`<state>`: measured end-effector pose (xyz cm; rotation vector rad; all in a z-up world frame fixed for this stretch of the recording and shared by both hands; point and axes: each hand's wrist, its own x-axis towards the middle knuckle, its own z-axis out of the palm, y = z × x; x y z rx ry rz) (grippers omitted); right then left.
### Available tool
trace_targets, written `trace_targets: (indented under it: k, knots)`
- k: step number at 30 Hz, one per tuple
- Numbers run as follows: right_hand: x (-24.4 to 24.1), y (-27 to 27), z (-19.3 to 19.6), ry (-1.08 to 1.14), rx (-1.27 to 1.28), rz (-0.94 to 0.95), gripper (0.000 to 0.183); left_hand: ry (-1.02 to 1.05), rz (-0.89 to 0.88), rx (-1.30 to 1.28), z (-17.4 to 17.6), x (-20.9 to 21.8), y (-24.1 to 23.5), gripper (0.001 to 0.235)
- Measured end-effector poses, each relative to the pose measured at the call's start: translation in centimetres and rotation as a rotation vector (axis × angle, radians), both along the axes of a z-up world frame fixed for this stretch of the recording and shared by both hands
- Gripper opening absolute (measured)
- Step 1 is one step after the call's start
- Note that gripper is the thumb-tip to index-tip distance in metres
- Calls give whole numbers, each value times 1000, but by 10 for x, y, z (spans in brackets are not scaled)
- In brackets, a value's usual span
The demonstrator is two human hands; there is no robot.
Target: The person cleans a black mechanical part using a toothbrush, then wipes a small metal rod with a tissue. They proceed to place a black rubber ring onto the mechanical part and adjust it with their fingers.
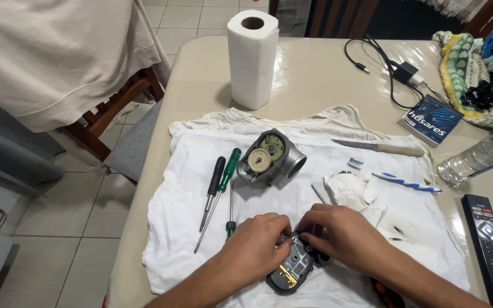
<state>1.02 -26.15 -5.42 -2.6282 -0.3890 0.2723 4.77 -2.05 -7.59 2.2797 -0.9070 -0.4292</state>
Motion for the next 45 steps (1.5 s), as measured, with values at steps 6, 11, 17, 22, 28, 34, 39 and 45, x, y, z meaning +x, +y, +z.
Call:
trace_targets:
  k: [6,11,17,22,28,34,39,45]
  knots:
    - [1,3,-3,-18,-15,-2,13,104,32,-39,8,4,1,21]
    - [1,6,-1,-61,14,-3,11,156,46,-65,18,7,4,29]
    - [-1,0,-5,-126,82,-6,12,212,66,-92,27,12,3,25]
    - [-4,2,4,-217,261,1,10,573,209,-32,60,14,3,26]
    - [-5,2,12,-242,369,-67,16,821,282,-360,31,16,0,32]
    - [-6,-2,10,-192,407,-206,21,792,316,-458,38,14,-1,30]
    - [-8,-5,11,-243,400,-209,26,775,322,-473,44,16,1,32]
    - [-8,-2,12,-231,410,-262,15,736,254,-481,38,15,3,30]
